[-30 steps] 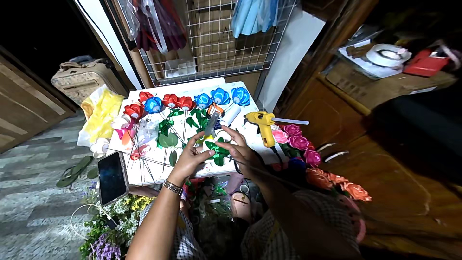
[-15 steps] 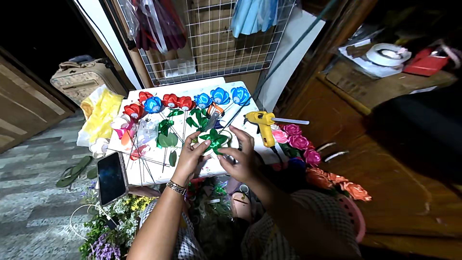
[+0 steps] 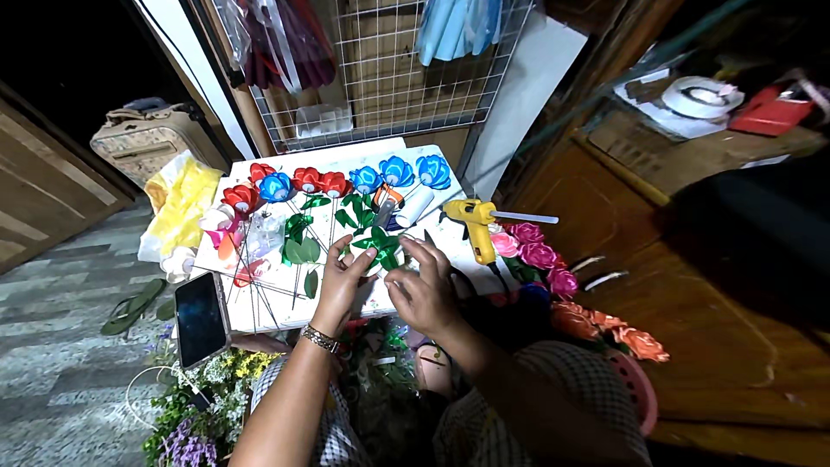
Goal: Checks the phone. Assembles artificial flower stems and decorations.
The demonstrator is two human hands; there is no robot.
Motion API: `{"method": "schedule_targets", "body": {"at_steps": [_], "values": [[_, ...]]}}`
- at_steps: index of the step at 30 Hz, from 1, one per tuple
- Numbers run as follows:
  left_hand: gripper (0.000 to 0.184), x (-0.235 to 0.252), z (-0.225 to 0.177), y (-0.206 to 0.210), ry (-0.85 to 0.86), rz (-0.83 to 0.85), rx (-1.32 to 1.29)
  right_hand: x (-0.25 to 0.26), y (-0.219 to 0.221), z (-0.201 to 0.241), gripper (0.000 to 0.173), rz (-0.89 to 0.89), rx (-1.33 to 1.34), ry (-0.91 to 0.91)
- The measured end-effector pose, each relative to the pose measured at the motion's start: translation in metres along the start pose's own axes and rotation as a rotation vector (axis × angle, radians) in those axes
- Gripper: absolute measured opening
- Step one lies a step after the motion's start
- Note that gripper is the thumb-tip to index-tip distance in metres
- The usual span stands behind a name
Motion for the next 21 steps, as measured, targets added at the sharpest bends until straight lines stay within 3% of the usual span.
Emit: {"method": "schedule_targets", "body": {"at_steps": [4, 7, 9, 10, 11, 12, 16, 19, 21], "values": [[0.047, 0.001, -0.014, -0.02, 0.071, -0.074, -0.074, -0.014, 0.017, 0.035, 0.016, 0.288, 0.442, 0.128], [0.048, 0.003, -0.024, -0.038, 0.12, -0.146, -0.15, -0.042, 0.03, 0.102, 0.015, 0.904, 0.891, 0.155], [0.045, 0.004, -0.029, -0.049, 0.143, -0.19, -0.198, -0.072, 0.033, 0.14, 0.019, 1.412, 0.959, 0.094], [0.043, 0.005, -0.031, -0.053, 0.154, -0.201, -0.206, -0.08, 0.034, 0.145, 0.021, 1.526, 0.931, 0.066], [0.04, 0.005, -0.032, -0.056, 0.158, -0.204, -0.208, -0.077, 0.035, 0.139, 0.028, 1.488, 0.879, 0.082], [0.038, 0.005, -0.031, -0.058, 0.153, -0.202, -0.207, -0.063, 0.034, 0.122, 0.036, 1.332, 0.815, 0.148], [0.041, 0.003, -0.027, -0.047, 0.138, -0.132, -0.202, -0.005, 0.019, 0.022, 0.028, 0.443, 0.678, 0.688], [0.045, 0.004, -0.021, -0.027, 0.113, -0.034, -0.179, 0.003, 0.028, -0.016, 0.064, 0.248, 0.842, 0.98], [0.049, 0.004, -0.017, -0.015, 0.107, 0.016, -0.146, 0.002, 0.037, -0.024, 0.055, 0.177, 0.956, 1.024]]}}
Point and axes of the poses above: each hand's wrist, its own x-axis towards the middle knuckle, its own y-axis out of the palm, z = x × y, the point moved 8 cm from there along x, towards the middle knuckle, and after that the axes turned 8 degrees about -y, right-handed, at the moved point
